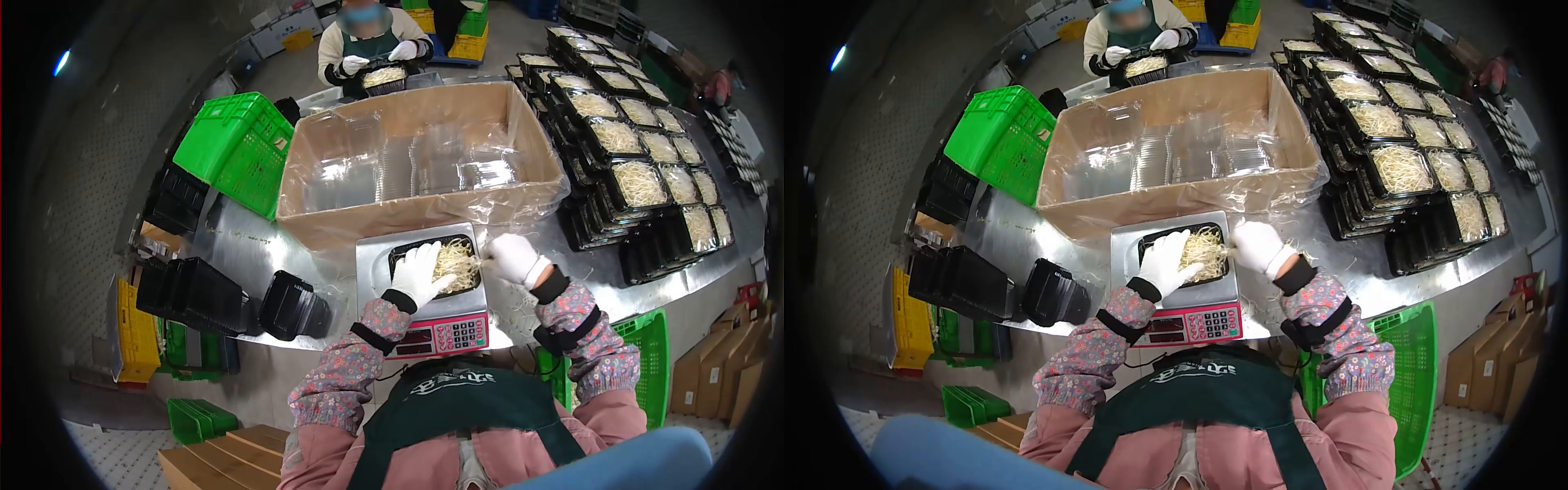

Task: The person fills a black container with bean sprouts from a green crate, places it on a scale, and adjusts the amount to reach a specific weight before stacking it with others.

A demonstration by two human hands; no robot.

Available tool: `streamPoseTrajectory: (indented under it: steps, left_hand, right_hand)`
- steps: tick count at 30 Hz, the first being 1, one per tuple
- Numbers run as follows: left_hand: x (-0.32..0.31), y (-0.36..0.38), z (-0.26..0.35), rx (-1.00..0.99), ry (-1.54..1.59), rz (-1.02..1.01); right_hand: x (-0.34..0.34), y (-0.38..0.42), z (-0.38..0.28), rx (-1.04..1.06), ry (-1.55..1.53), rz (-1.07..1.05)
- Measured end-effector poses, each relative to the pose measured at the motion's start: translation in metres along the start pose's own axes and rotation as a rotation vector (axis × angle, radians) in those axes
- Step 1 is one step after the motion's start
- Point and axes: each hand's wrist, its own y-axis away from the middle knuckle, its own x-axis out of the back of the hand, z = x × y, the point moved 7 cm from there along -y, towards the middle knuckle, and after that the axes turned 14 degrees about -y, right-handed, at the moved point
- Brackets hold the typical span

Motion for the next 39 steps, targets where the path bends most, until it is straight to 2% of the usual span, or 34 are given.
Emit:
streamPoseTrajectory:
  steps: [4,7,9,10,11,13,15,17,19,20,21,23,24,25,27,29,31,33,35,37,38,39]
  left_hand:
    - [0.009,0.005,-0.002,-0.023,0.145,0.037]
    - [0.03,0.016,-0.009,0.007,0.316,0.1]
    - [0.04,0.027,-0.024,0.115,0.386,0.139]
    - [0.038,0.035,-0.034,0.224,0.524,0.16]
    - [0.033,0.046,-0.044,0.333,0.662,0.181]
    - [0.032,0.061,-0.052,0.321,0.694,0.247]
    - [0.004,0.077,-0.07,0.467,1.08,0.312]
    - [-0.005,0.088,-0.075,0.417,1.067,0.31]
    - [-0.003,0.094,-0.075,0.472,0.928,0.311]
    - [0.001,0.093,-0.072,0.462,0.778,0.323]
    - [0.007,0.086,-0.065,0.457,0.782,0.322]
    - [0.029,0.06,-0.034,0.224,0.272,0.328]
    - [0.037,0.045,-0.018,0.129,0.141,0.319]
    - [0.037,0.032,-0.004,0.094,0.022,0.225]
    - [-0.002,0.021,0.004,0.024,-0.079,0.118]
    - [-0.007,0.014,0.007,0.022,-0.142,0.158]
    - [-0.005,0.005,0.004,0.034,-0.018,0.119]
    - [-0.017,-0.006,-0.001,-0.043,-0.062,0.101]
    - [-0.023,-0.017,-0.008,-0.132,-0.065,0.066]
    - [-0.018,-0.014,-0.019,-0.096,0.001,0.079]
    - [-0.015,-0.017,-0.02,-0.073,0.075,-0.083]
    - [-0.025,-0.011,-0.028,-0.135,-0.046,0.044]
  right_hand:
    - [0.066,-0.001,-0.011,-0.055,-0.115,0.046]
    - [0.082,-0.009,-0.031,-0.064,-0.256,0.088]
    - [0.073,-0.016,-0.046,-0.021,-0.501,0.121]
    - [0.06,-0.022,-0.052,0.105,-0.497,0.143]
    - [0.042,-0.026,-0.057,0.134,-0.542,0.152]
    - [-0.011,-0.036,-0.051,0.121,-0.296,0.102]
    - [-0.048,-0.037,-0.037,0.074,-0.078,-0.067]
    - [-0.042,-0.031,-0.033,0.001,-0.116,-0.119]
    - [-0.014,-0.023,-0.027,0.151,-0.357,0.163]
    - [-0.01,-0.022,-0.017,0.098,-0.357,0.201]
    - [-0.011,-0.022,-0.02,0.095,-0.353,0.205]
    - [-0.013,-0.016,-0.034,0.13,-0.364,0.35]
    - [-0.036,-0.017,-0.033,0.145,-0.343,0.348]
    - [-0.051,-0.02,-0.038,0.099,-0.405,0.3]
    - [-0.091,-0.022,-0.027,0.039,-0.142,0.337]
    - [-0.097,-0.024,-0.029,-0.073,-0.193,0.277]
    - [-0.093,-0.031,-0.03,-0.161,-0.28,0.308]
    - [-0.086,-0.039,-0.03,-0.333,-0.401,0.143]
    - [-0.093,-0.047,-0.025,-0.315,-0.421,0.16]
    - [-0.113,-0.053,-0.014,-0.324,-0.33,0.216]
    - [-0.114,-0.051,-0.019,-0.298,-0.338,0.237]
    - [-0.11,-0.046,-0.022,-0.279,-0.344,0.262]
